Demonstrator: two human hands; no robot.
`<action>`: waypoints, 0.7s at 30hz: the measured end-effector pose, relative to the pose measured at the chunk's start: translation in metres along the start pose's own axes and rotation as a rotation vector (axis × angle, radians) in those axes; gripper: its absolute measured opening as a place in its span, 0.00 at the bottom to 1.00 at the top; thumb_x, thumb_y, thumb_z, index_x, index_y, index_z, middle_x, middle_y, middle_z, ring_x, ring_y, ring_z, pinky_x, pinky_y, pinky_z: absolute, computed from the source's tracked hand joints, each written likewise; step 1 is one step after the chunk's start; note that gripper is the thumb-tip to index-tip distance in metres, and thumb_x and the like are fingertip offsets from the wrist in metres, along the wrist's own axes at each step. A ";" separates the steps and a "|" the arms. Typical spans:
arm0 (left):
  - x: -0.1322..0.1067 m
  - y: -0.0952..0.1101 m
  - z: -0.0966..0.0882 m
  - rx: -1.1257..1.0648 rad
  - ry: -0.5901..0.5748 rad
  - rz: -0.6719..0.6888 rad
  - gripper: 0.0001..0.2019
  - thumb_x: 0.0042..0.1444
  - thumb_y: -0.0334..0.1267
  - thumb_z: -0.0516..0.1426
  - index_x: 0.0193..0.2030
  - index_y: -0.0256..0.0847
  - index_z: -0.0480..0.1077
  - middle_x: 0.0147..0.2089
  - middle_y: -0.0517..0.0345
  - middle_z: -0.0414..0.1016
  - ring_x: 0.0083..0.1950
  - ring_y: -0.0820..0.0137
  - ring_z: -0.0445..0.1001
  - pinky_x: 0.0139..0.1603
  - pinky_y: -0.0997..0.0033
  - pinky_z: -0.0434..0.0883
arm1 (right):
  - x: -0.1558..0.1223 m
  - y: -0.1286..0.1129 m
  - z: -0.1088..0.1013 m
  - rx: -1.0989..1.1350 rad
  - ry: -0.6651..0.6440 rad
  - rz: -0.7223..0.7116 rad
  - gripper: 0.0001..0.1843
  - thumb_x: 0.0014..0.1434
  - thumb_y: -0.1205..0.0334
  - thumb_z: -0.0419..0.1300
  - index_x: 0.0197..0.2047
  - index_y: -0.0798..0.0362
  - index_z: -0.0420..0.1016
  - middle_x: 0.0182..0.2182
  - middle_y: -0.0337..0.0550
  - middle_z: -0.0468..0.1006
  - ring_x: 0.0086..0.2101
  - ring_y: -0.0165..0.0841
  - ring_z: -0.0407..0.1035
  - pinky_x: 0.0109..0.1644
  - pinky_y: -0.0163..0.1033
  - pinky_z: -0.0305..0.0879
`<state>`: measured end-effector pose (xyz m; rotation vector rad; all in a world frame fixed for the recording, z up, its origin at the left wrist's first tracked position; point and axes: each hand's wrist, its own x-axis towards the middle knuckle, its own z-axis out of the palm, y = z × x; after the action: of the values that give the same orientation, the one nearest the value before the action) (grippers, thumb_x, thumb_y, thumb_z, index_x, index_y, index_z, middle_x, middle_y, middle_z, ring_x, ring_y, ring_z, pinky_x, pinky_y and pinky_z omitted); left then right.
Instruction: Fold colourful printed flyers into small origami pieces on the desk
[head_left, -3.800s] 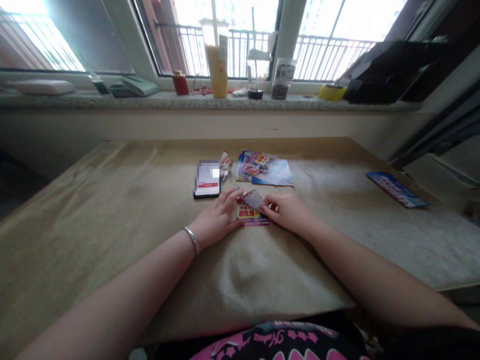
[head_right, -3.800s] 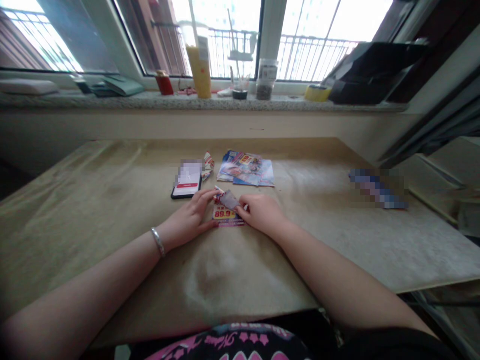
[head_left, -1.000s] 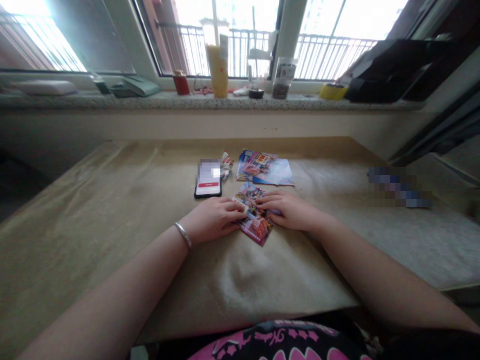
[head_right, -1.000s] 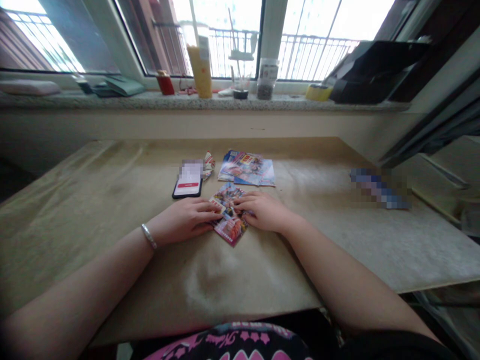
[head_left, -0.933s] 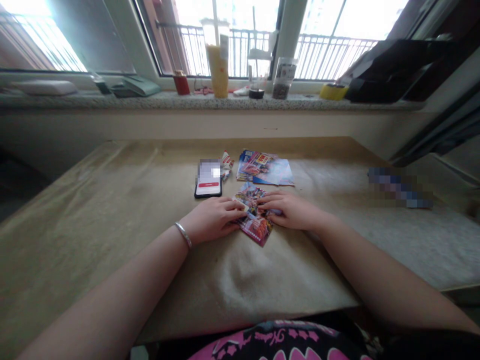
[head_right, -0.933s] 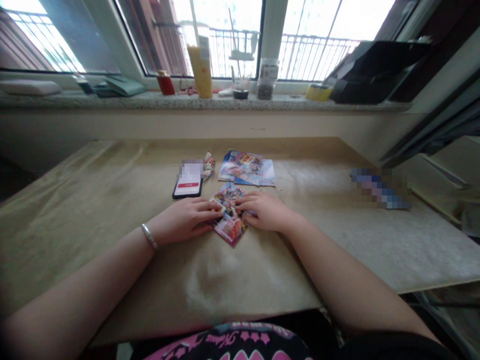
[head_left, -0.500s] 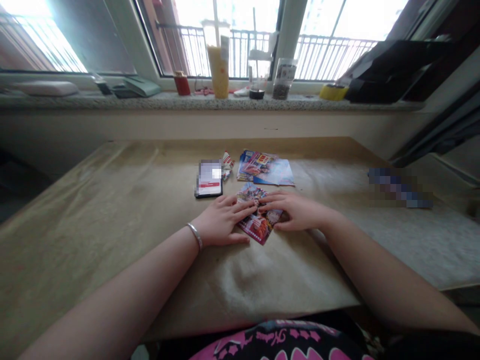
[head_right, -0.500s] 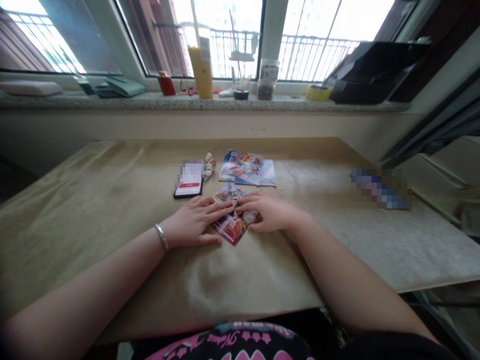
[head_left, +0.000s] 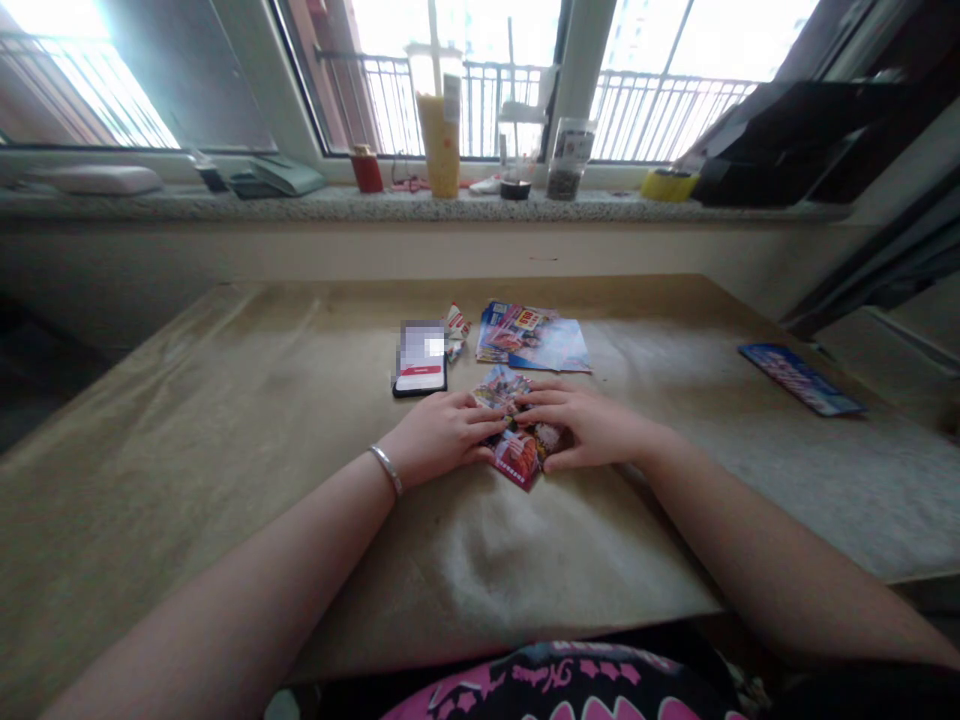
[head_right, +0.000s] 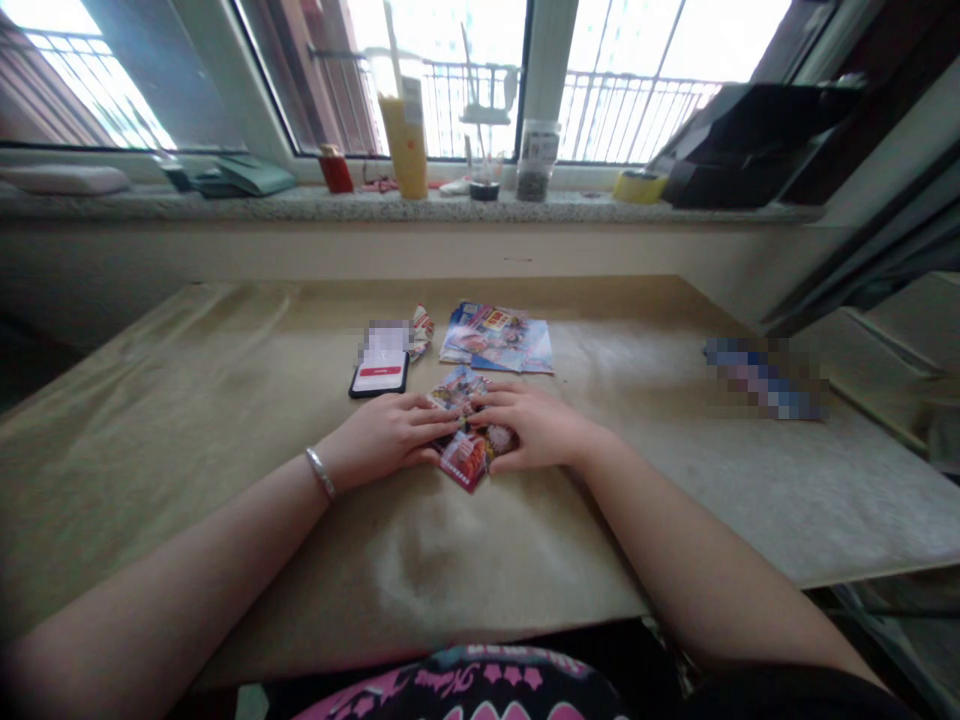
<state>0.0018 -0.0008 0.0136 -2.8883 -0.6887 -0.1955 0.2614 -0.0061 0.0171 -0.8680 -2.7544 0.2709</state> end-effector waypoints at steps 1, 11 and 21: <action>0.000 -0.001 0.000 -0.007 0.002 0.006 0.22 0.63 0.51 0.47 0.57 0.42 0.67 0.54 0.56 0.73 0.48 0.63 0.70 0.48 0.64 0.65 | 0.000 0.000 0.000 -0.016 0.003 0.000 0.34 0.48 0.45 0.65 0.56 0.50 0.70 0.58 0.50 0.68 0.60 0.46 0.55 0.62 0.55 0.52; -0.003 -0.001 0.003 -0.061 0.046 0.001 0.19 0.63 0.48 0.49 0.55 0.44 0.69 0.54 0.58 0.73 0.49 0.63 0.70 0.48 0.62 0.70 | 0.004 -0.002 -0.003 0.036 0.044 -0.037 0.14 0.60 0.56 0.56 0.45 0.49 0.78 0.45 0.45 0.78 0.46 0.36 0.71 0.52 0.44 0.65; -0.003 -0.001 0.003 -0.189 0.107 -0.063 0.15 0.63 0.40 0.49 0.51 0.44 0.72 0.52 0.55 0.75 0.46 0.67 0.69 0.48 0.65 0.69 | 0.008 -0.004 0.009 0.063 0.100 -0.043 0.15 0.60 0.62 0.55 0.49 0.50 0.75 0.49 0.46 0.76 0.50 0.36 0.68 0.55 0.45 0.65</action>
<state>-0.0012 -0.0010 0.0105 -3.0074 -0.7822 -0.4435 0.2504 -0.0058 0.0107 -0.7831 -2.6539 0.2968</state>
